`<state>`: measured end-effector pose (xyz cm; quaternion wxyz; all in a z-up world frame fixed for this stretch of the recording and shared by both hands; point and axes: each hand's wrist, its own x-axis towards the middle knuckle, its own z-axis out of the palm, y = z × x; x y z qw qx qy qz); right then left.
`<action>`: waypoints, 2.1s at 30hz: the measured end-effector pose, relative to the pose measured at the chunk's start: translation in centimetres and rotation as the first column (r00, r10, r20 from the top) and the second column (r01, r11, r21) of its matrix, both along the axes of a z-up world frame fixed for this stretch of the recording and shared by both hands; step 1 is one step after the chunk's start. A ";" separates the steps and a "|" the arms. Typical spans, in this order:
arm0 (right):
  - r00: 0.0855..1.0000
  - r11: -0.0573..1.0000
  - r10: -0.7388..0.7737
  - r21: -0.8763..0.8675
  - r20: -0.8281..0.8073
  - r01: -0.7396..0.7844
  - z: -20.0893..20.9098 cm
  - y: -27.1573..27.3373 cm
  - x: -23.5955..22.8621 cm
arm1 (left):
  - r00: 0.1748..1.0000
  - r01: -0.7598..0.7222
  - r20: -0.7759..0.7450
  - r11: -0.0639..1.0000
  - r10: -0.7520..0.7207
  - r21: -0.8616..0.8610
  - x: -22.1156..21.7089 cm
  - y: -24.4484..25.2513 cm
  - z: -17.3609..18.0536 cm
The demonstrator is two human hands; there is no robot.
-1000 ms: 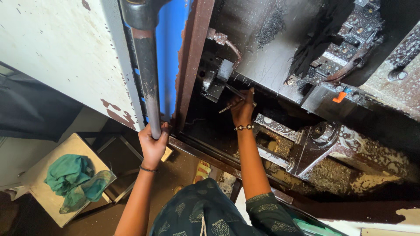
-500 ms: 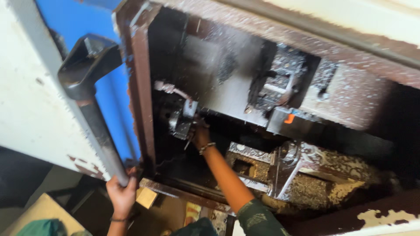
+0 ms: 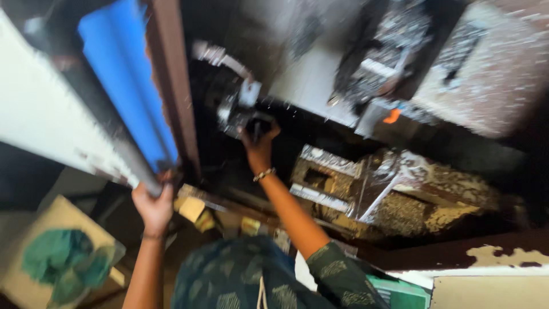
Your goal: The person handles cylindrical metal rods, wiping them with a cloth and placing them into a machine. They also use a dial indicator to measure a rod and place it into a fixture. The person repeatedly picks up rods from a yellow bin, wipes them, and loads them into the machine.
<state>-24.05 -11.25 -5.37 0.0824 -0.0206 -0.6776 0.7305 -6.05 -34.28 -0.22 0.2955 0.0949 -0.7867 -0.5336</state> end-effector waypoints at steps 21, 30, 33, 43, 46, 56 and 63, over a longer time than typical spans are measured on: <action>0.995 0.860 -0.065 0.511 0.070 0.020 6.2 1.2 1.9 | 0.996 -0.066 0.069 0.989 0.057 0.129 0.1 2.1 3.3; 0.985 0.733 0.020 0.667 0.174 -0.133 1.8 6.6 6.4 | 0.999 0.039 -0.021 0.978 -0.035 0.204 -0.1 2.6 4.9; 0.959 0.906 0.099 0.374 0.266 -0.198 0.6 9.9 12.7 | 0.991 0.123 -0.078 0.976 -0.111 0.181 -0.1 2.5 5.5; 0.950 0.685 -0.292 0.669 -0.111 0.288 10.7 20.5 36.5 | 0.953 0.290 -0.156 0.936 -0.261 0.200 0.8 1.8 4.7; 0.904 0.667 -0.401 0.630 -0.147 0.398 14.1 24.1 41.4 | 0.958 0.258 -0.166 0.958 -0.235 0.129 0.2 2.4 4.0; 0.704 0.377 -0.622 0.657 -0.343 0.653 24.0 33.9 49.1 | 0.966 0.224 -0.126 0.974 -0.225 -0.024 1.3 13.3 1.1; 0.730 0.427 -0.592 0.635 -0.342 0.644 25.3 37.4 47.6 | 0.938 0.340 -0.042 0.938 -0.343 -0.063 5.4 26.7 2.0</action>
